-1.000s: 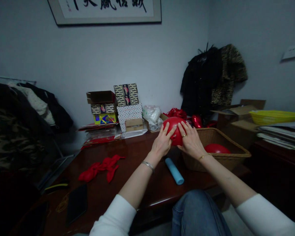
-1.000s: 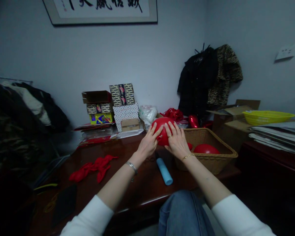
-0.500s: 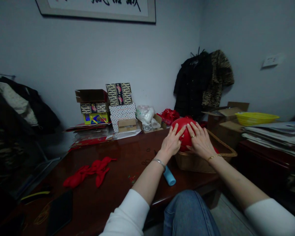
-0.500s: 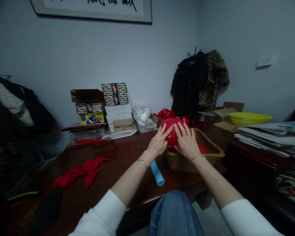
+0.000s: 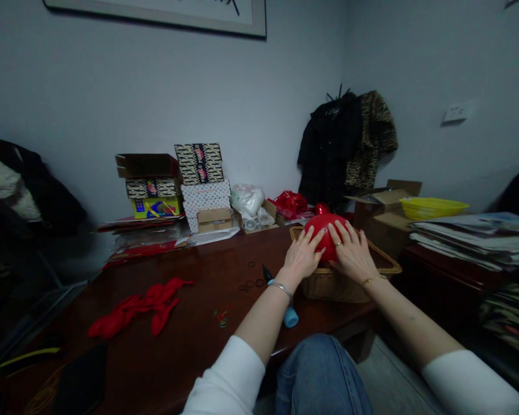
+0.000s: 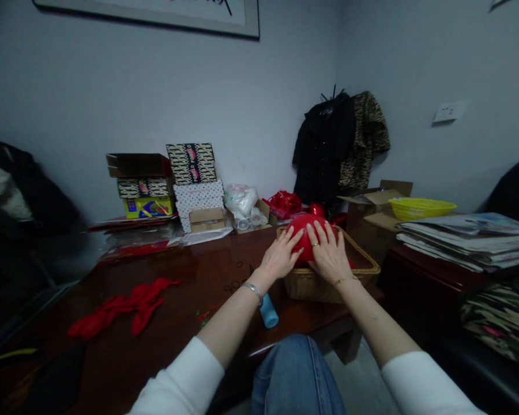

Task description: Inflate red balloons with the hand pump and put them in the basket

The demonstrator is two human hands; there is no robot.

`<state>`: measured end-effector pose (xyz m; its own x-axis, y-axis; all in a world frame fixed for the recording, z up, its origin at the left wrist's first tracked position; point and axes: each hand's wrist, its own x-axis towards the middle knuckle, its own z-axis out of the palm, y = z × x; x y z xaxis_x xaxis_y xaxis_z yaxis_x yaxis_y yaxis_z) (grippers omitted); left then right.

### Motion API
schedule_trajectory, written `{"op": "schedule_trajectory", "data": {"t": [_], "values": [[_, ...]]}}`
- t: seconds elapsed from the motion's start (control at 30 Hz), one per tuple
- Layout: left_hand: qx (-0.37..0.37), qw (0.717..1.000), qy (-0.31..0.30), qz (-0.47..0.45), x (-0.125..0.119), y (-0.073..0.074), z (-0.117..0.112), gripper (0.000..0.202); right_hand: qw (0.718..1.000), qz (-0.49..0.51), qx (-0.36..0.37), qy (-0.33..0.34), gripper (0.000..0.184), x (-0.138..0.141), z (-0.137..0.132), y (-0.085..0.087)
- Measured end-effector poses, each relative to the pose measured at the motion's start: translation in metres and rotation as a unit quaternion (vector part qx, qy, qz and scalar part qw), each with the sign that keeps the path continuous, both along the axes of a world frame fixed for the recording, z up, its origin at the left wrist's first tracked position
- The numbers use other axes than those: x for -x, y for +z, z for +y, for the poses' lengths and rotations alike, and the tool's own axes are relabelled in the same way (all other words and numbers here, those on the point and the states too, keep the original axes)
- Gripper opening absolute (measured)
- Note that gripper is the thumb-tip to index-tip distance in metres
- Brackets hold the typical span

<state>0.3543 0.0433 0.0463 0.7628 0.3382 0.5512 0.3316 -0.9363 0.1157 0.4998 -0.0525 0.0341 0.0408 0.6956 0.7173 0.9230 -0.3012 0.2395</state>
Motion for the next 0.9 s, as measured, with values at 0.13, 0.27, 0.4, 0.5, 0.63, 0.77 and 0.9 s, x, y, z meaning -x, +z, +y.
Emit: {"op": "schedule_trajectory", "data": {"t": [0.13,0.27,0.4,0.5,0.63,0.77,0.9], "values": [[0.008,1.0,0.006,0.012,-0.002,-0.001,0.0,0.058,1.0,-0.004,0.009,-0.007,0.096,-0.001,0.001,-0.002],[0.025,0.999,0.013,0.037,-0.002,-0.007,0.002,0.062,1.0,-0.017,0.014,-0.005,0.092,-0.003,0.0,-0.005],[0.032,0.998,0.029,0.035,0.005,-0.015,0.007,0.061,1.0,-0.017,0.022,-0.003,0.088,-0.005,-0.003,-0.009],[0.022,0.998,0.048,0.024,0.014,-0.019,0.011,0.061,1.0,-0.014,0.016,-0.001,0.083,-0.006,-0.001,-0.011],[0.01,0.997,0.075,0.013,0.027,-0.021,0.017,0.065,1.0,-0.008,0.001,-0.002,0.078,-0.004,0.006,-0.011],[0.01,0.995,0.098,0.01,0.042,-0.022,0.023,0.067,1.0,-0.005,-0.004,-0.005,0.073,0.004,0.014,-0.009],[0.007,0.993,0.118,0.01,0.062,-0.024,0.028,0.067,1.0,-0.006,-0.004,0.007,0.074,0.016,0.023,-0.009]]}}
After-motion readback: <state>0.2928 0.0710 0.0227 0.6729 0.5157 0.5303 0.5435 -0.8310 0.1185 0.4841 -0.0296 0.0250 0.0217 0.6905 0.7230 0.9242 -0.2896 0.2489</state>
